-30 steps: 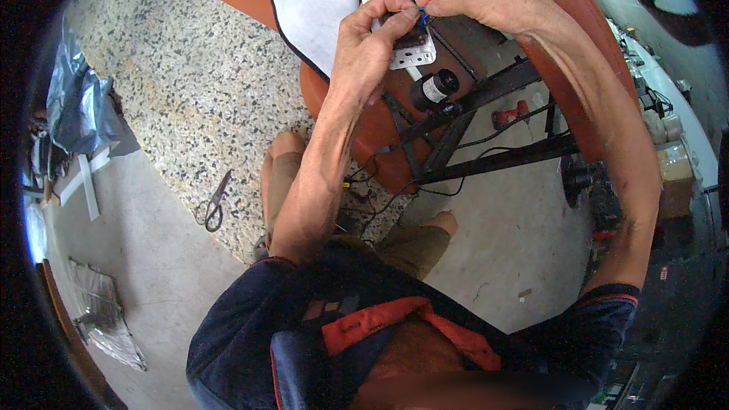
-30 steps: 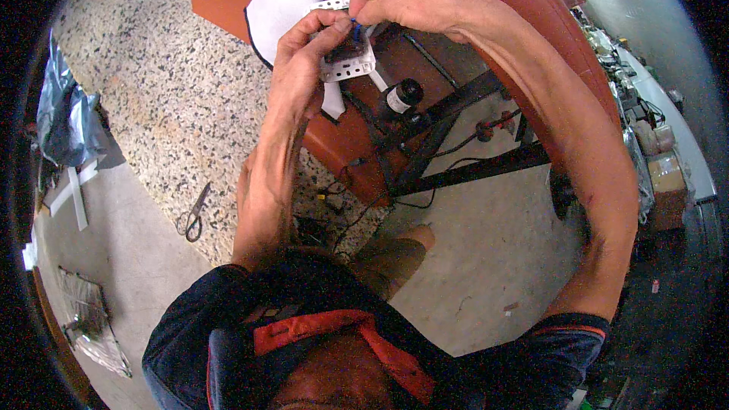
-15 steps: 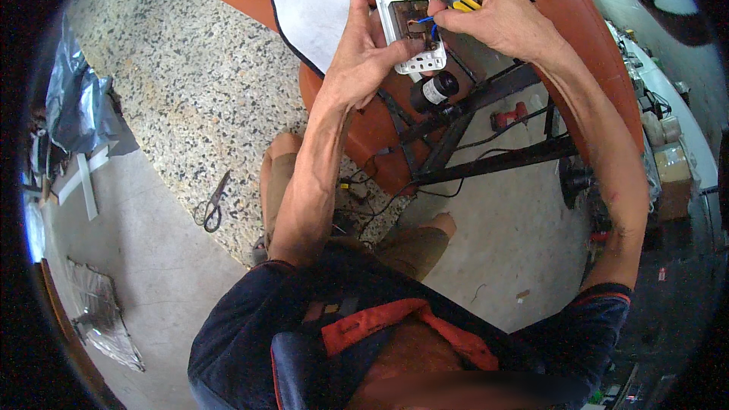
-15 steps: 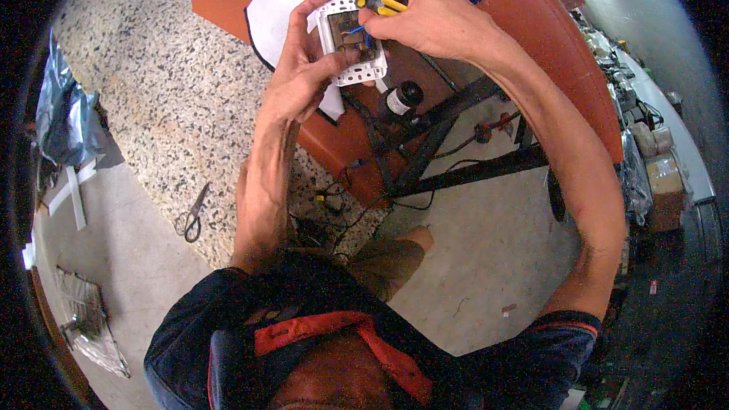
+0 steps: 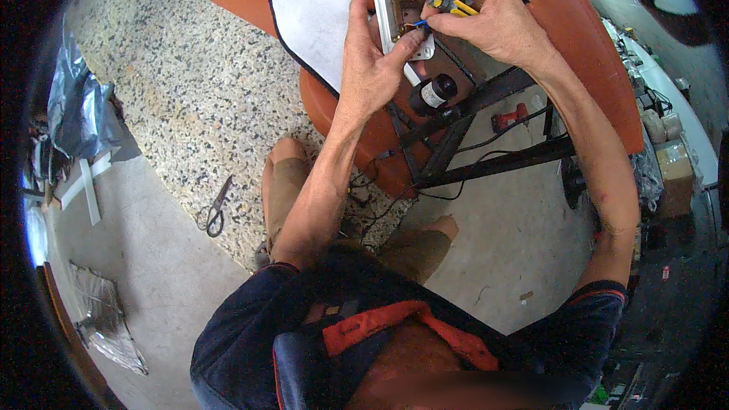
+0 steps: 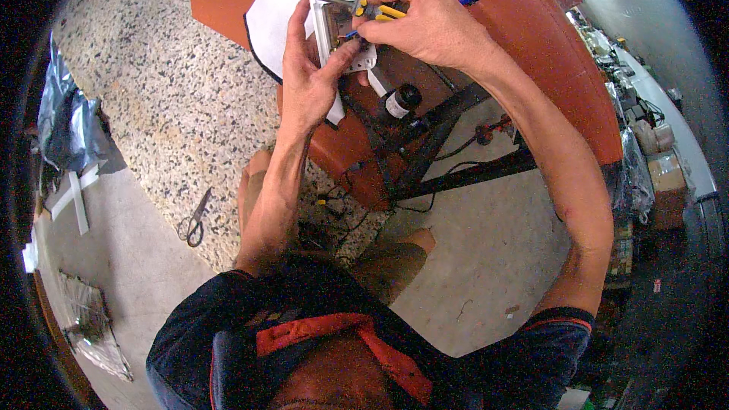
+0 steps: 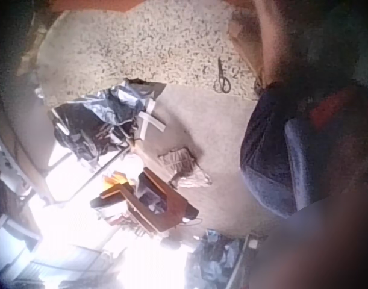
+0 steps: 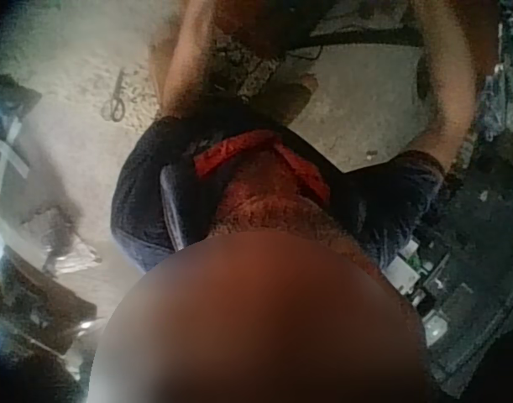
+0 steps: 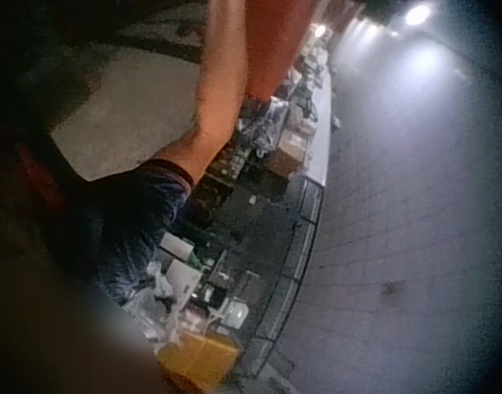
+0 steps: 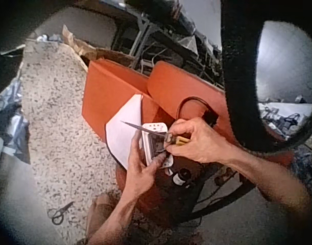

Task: The person sits on the floor and uses a screwdriver to connect blue and black wires to the terminals of a white electrical outlet. They tighten the screws to secure the wires in place.

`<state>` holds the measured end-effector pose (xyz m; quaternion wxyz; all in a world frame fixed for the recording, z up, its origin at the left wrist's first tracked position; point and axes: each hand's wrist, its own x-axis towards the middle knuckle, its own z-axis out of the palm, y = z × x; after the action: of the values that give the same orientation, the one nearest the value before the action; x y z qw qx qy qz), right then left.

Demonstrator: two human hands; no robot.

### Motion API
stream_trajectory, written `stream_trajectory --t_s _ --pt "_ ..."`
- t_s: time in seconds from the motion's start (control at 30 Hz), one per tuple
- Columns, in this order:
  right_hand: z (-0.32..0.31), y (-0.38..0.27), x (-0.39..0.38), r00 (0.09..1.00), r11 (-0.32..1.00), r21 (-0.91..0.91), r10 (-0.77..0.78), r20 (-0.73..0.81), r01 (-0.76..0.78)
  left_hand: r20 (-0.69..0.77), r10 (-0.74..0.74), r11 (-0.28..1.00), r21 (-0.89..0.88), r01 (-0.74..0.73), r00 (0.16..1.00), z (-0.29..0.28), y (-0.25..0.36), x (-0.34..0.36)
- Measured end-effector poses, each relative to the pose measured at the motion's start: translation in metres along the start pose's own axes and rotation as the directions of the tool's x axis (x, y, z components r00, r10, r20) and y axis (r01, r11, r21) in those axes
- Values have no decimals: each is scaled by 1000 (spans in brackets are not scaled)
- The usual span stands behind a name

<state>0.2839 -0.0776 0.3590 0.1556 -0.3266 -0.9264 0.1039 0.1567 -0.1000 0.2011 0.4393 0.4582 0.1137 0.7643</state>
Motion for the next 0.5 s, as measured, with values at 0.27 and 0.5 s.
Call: stream_trajectory --t_s 0.27,0.5 --pt "7 11 4 996 994 -80 -76 -40 72 39 -44 997 -57 46 998 6 1 2" --pt "8 13 5 997 980 -186 -74 -22 68 36 -75 996 53 73 997 5 -3 6"
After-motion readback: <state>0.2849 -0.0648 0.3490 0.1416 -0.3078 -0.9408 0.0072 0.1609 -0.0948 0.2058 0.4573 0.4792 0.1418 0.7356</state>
